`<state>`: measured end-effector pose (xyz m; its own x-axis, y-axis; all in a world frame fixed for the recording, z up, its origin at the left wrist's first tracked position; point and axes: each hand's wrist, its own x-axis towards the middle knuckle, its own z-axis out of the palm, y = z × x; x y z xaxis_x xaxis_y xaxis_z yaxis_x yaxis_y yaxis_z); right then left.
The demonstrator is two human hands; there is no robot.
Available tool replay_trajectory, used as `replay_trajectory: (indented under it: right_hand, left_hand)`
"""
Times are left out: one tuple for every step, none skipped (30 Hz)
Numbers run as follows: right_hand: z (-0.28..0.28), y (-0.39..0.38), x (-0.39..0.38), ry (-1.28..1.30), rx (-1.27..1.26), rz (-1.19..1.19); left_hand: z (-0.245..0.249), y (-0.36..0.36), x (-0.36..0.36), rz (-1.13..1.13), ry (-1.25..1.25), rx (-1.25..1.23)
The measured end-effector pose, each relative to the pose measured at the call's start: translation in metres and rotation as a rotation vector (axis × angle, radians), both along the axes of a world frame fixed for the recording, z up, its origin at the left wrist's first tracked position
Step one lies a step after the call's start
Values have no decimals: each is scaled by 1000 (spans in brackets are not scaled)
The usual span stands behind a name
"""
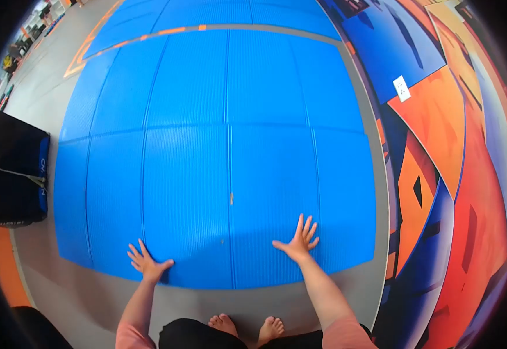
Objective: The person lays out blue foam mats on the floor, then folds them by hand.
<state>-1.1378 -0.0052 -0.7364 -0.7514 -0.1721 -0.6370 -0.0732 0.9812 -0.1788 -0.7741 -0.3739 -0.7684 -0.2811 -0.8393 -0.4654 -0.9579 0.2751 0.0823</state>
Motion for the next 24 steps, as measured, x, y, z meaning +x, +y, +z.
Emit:
replay_trajectory:
  right_hand:
    - [-2, -5, -9, 15, -12, 4]
    - [-4, -9, -21, 41, -25, 4]
    - [-5, -16, -29, 33, -23, -4]
    - [-4, -20, -36, 36, 6, 14]
    - [-9, -21, -38, 45, 35, 37]
    - [-7, -22, -41, 36, 40, 30]
    - [-2, -26, -44, 4, 52, 26]
    - [-3, -25, -46, 2, 59, 37]
    - [-5, -23, -46, -8, 66, 42]
    - [-6, -21, -42, -11, 58, 44]
    - [-7, -19, -39, 8, 24, 39]
    - [-5, -21, -42, 37, -14, 32]
    - [-5, -20, -41, 58, -17, 45]
    - [-2, -21, -37, 80, -35, 54]
    - [1, -24, -32, 51, 3, 66]
    - [2, -21, -28, 3, 57, 74]
    - [-3, -20, -21, 18, 37, 55]
    - [-4, -18, -19, 8, 54, 56]
    - [-4, -22, -26, 1, 48, 49]
    - [-4, -23, -26, -15, 42, 37]
    - [-9, -23, -30, -15, 50, 44]
    - [-7, -28, -39, -12, 53, 48]
    - [-5, -34, -46, -19, 61, 53]
    - [-4, -36, -49, -25, 70, 58]
  left_hand:
    - [-1, -3, -4, 1, 40, -6]
    - [-7, -9, -16, -3, 91, -13]
    - [-6, -16, -27, -10, 83, -11]
    - [-6, -18, -34, 4, 69, -9]
    - [-13, -14, -32, 22, 61, -6]
    - [-11, -15, -36, 15, 53, -1]
    - [0, -24, -43, 9, 5, 21]
    - [-4, -23, -44, 18, -15, 36]
    - [-8, -19, -43, 15, -13, 35]
    - [-9, -16, -41, 14, -14, 30]
    - [-10, -17, -38, 16, -10, 20]
    - [-11, -22, -36, 21, 3, 3]
    - [-17, -23, -26, -6, -3, 5]
    - [-21, -21, -17, -29, -5, 5]
    - [-14, -24, -9, -14, -55, 37]
    - [-23, -24, 1, -15, -56, 36]
    - [-44, -25, 20, -69, 27, -88]
    - [-59, -19, 31, -124, 112, -206]
    - [4, -17, -13, 1, -27, 57]
    - [1, -21, -19, -6, -36, 69]
    - [-5, -24, -19, -31, 10, 46]
    - [-8, -27, -24, -45, 66, 15]
    - [-9, -29, -24, -38, 63, 19]
    - [-7, -27, -27, -19, 49, 9]
